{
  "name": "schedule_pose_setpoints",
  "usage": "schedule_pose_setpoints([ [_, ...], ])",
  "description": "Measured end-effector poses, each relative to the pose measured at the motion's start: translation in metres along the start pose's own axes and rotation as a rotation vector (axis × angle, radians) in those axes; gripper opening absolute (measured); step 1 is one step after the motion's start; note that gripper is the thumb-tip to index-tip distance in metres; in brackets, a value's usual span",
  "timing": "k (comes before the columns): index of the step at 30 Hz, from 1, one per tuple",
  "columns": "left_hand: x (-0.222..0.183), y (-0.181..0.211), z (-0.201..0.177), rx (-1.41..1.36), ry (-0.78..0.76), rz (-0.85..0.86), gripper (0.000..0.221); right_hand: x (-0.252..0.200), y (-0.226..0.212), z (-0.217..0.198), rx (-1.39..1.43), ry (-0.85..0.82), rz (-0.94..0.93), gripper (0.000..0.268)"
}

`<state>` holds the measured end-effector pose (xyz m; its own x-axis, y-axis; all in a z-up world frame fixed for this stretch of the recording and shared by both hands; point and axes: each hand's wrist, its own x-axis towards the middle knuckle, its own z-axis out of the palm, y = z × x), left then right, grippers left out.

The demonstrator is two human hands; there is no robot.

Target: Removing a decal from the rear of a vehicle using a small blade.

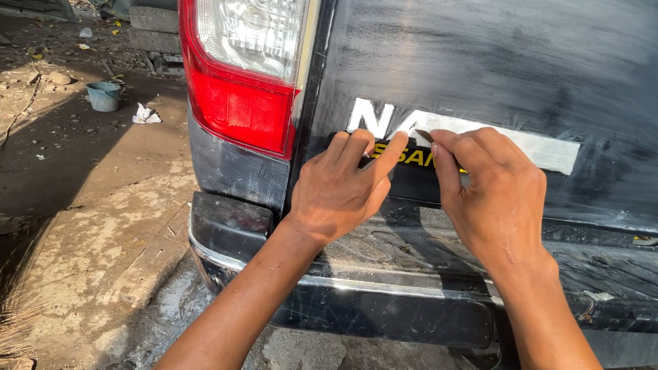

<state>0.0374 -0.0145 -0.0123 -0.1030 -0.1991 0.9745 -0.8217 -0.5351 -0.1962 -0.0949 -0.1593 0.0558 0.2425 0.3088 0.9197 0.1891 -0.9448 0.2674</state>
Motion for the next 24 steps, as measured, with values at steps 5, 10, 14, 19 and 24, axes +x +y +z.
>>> schedule_pose_setpoints([
  [5,0.0,0.0,-0.001,-0.016,0.005,0.005,0.066,0.004,0.005,0.001,-0.033,-0.024,0.006,0.013],
  [10,0.0,-0.001,0.001,-0.023,0.005,0.009,0.066,0.022,0.012,-0.009,-0.093,-0.113,-0.095,0.015],
  [14,-0.001,-0.001,0.002,-0.009,0.002,0.005,0.066,0.031,0.015,-0.014,-0.181,-0.166,-0.151,0.01],
  [19,-0.003,-0.003,0.004,-0.005,0.01,0.005,0.066,0.028,0.013,-0.017,-0.179,-0.143,-0.125,0.01],
  [24,-0.002,-0.002,0.004,-0.025,0.009,0.003,0.066,0.026,0.019,-0.011,-0.25,-0.205,-0.228,0.015],
])
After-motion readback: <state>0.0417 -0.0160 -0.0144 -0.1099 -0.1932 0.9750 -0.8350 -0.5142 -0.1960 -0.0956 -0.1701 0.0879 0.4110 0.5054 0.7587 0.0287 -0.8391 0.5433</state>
